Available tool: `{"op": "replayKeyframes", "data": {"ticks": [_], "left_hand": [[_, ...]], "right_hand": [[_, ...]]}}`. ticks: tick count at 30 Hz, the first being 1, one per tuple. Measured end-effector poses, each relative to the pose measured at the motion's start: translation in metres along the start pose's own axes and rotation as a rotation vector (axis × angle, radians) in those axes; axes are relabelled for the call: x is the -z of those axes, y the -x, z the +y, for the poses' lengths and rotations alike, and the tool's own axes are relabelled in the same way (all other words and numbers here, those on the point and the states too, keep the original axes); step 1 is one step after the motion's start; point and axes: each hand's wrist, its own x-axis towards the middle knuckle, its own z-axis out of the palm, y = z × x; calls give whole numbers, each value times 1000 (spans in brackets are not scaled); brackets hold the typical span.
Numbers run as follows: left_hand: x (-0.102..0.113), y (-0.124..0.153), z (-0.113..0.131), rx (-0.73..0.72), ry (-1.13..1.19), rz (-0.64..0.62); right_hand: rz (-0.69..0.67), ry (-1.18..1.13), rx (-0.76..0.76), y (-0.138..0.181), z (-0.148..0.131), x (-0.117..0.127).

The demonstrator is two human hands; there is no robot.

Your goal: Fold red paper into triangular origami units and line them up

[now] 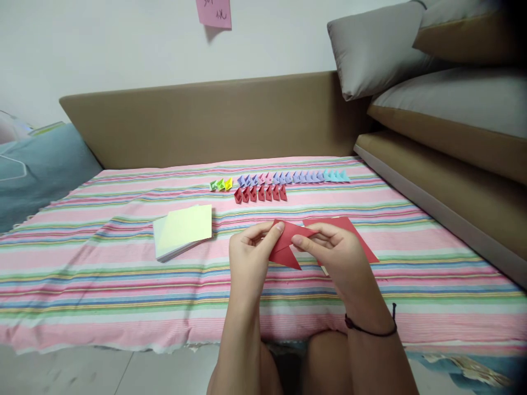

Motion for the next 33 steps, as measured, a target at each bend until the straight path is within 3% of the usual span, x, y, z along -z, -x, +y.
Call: {"op": "replayKeyframes", "data": {"ticks": [5,11,24,28,33], "left_hand": [[1,1,1,-14,-16,-21],[2,0,2,0,-10,-2],[0,0,0,5,22,20],[-1,0,-2,7,38,1],[-5,0,-7,-5,68,24]], "right_hand": [[78,47,7,-1,0,3],[25,42,33,0,-2,6],[44,-54,41,-2,1,4],[132,-36,76,-3,2,4],[9,-88,14,-4,3,1]]}}
